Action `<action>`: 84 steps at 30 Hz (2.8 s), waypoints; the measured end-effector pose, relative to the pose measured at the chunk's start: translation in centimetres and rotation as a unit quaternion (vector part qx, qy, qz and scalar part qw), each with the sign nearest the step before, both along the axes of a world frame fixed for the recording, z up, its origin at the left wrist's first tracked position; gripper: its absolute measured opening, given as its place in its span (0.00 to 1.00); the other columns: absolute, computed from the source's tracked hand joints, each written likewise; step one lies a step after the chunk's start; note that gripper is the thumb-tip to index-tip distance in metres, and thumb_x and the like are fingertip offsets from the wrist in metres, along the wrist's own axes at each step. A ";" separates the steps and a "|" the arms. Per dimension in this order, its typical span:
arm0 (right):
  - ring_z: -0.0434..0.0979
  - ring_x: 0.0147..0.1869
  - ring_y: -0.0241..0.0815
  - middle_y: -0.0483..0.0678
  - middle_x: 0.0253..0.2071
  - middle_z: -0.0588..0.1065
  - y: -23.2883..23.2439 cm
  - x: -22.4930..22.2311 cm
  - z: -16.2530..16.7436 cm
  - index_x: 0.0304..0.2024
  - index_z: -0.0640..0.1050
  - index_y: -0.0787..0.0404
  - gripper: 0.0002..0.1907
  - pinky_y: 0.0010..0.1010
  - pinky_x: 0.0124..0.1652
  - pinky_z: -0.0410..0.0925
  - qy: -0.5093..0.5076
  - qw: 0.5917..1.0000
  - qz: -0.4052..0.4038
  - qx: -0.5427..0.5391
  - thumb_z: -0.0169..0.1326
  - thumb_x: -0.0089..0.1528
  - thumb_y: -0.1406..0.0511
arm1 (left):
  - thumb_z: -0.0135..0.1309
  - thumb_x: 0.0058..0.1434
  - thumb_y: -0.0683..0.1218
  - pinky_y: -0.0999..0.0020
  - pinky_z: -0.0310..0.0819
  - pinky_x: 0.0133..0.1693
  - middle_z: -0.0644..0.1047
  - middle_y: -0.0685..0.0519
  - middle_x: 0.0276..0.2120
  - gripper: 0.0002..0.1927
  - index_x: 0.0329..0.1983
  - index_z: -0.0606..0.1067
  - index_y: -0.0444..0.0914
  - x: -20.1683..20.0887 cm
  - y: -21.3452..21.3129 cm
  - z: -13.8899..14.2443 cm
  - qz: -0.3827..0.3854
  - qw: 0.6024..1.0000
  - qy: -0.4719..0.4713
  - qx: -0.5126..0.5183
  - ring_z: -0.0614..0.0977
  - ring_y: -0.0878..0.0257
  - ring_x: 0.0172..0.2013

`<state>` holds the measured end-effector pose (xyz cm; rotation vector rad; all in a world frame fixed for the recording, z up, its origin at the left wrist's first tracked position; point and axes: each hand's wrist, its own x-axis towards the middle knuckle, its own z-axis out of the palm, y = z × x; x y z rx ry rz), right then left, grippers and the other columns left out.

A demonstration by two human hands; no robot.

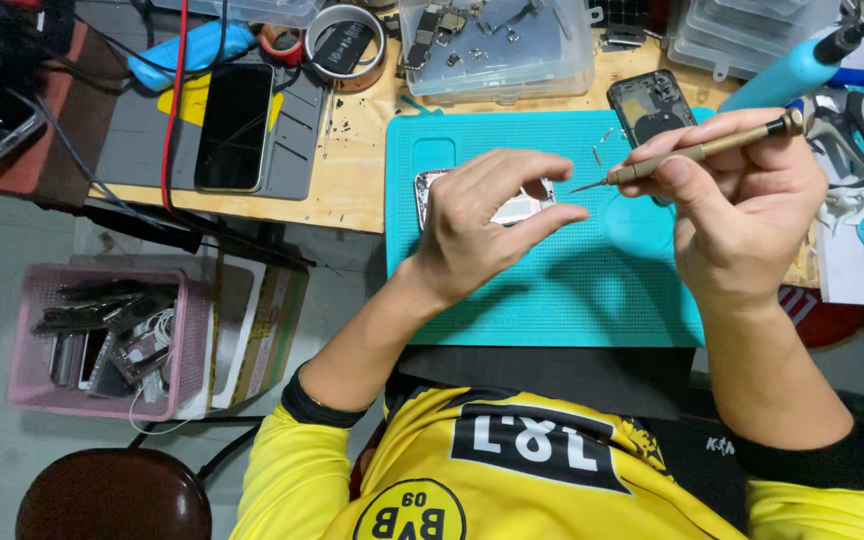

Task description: The person disassembles a smartphone at a repair bench, using a precision screwdriver to remove screws from the phone's frame and back cover. They set the cover aside, work on the exposed internals, and pick small screws and components from the mat and parts tray.

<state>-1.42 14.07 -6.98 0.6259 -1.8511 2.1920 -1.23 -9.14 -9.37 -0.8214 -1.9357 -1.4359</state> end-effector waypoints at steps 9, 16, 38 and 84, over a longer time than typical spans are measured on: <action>0.84 0.51 0.48 0.63 0.49 0.78 0.3 -2.1 -1.1 0.60 0.62 0.67 0.17 0.32 0.54 0.79 0.035 0.988 -0.024 0.150 0.52 0.75 0.81 | 0.69 0.57 0.55 0.53 0.67 0.55 0.75 0.45 0.54 0.33 0.58 0.72 0.33 -3.1 -2.6 -4.4 0.062 0.971 -0.023 -0.230 0.74 0.48 0.55; 0.83 0.56 0.51 0.65 0.52 0.77 0.0 -2.5 -3.6 0.72 0.53 0.63 0.30 0.34 0.58 0.79 0.089 0.973 -0.019 0.212 0.50 0.75 0.84 | 0.71 0.53 0.53 0.55 0.66 0.51 0.75 0.48 0.50 0.37 0.62 0.70 0.34 -3.8 -2.2 -5.2 0.046 0.969 -0.043 -0.241 0.75 0.50 0.52; 0.83 0.54 0.49 0.63 0.51 0.76 -0.7 -3.6 -4.3 0.70 0.53 0.60 0.30 0.32 0.54 0.81 0.180 0.938 -0.062 0.290 0.51 0.76 0.83 | 0.72 0.54 0.48 0.55 0.66 0.54 0.71 0.47 0.53 0.47 0.72 0.60 0.37 -3.5 -1.6 -5.3 0.062 0.973 -0.027 -0.221 0.73 0.50 0.55; 0.83 0.49 0.46 0.61 0.49 0.79 0.0 -3.6 -3.3 0.60 0.66 0.71 0.12 0.28 0.47 0.76 0.119 0.954 -0.093 0.258 0.52 0.76 0.80 | 0.70 0.56 0.50 0.55 0.65 0.56 0.71 0.44 0.55 0.38 0.64 0.65 0.35 -3.3 -2.1 -5.3 0.062 0.970 -0.010 -0.233 0.73 0.48 0.57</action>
